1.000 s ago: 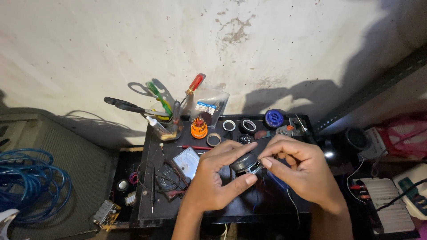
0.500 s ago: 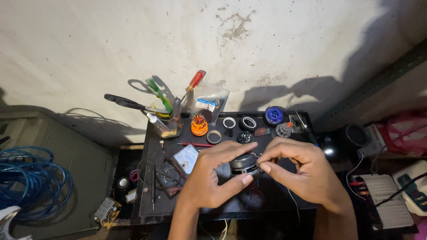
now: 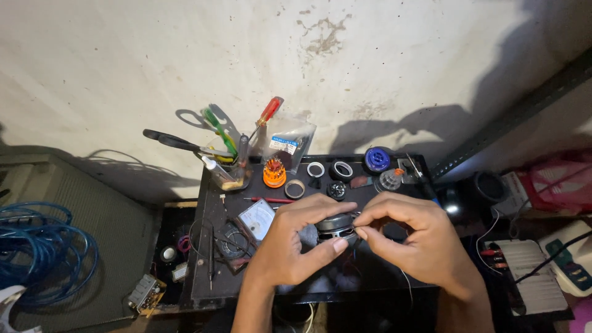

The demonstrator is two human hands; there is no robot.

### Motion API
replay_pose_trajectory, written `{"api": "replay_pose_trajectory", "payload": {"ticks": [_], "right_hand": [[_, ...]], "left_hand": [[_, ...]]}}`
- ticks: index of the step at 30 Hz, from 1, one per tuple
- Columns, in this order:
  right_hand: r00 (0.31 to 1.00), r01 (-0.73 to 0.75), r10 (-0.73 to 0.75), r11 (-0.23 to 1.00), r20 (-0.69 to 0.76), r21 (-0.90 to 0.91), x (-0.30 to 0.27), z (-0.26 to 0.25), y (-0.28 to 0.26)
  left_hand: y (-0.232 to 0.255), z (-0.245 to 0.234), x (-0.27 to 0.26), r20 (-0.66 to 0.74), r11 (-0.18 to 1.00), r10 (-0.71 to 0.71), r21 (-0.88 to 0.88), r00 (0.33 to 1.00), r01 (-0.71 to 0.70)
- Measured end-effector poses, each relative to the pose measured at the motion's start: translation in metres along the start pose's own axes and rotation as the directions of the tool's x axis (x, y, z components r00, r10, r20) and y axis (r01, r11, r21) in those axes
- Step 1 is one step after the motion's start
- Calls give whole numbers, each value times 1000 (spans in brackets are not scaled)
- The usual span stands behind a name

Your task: The person is soldering wires to a small electronic component on a cluttered workbench. They use a soldering iron to heat the connections and apply solder to secure the wires.

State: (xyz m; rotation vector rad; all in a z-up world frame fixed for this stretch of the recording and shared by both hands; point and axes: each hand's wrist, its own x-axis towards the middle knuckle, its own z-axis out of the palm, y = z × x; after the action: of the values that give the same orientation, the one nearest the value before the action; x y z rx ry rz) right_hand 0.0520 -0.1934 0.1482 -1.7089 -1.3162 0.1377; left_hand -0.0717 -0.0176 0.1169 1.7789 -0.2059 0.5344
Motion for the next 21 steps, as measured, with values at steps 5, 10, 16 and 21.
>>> {"api": "replay_pose_trajectory", "payload": {"ticks": [5,10,16,21], "right_hand": [[999,-14,15,1000,52,-19,-3,-3,-2],[995,-44,46,999,88,-22,-4,-4,-2],[997,15,-12,999,81,-35,-2,-2,-12],[985,174,-173,982,26,-76,-4,2,-13]], "left_hand": [[1,-1,-1,33,1000,-2,-3,999,2],[0,-2,-1,43,999,-10,-31,999,12],[0,-4,-3,50,998,-4,-58,999,7],[0,-7,-2,81,996,-20,-89,996,28]]}}
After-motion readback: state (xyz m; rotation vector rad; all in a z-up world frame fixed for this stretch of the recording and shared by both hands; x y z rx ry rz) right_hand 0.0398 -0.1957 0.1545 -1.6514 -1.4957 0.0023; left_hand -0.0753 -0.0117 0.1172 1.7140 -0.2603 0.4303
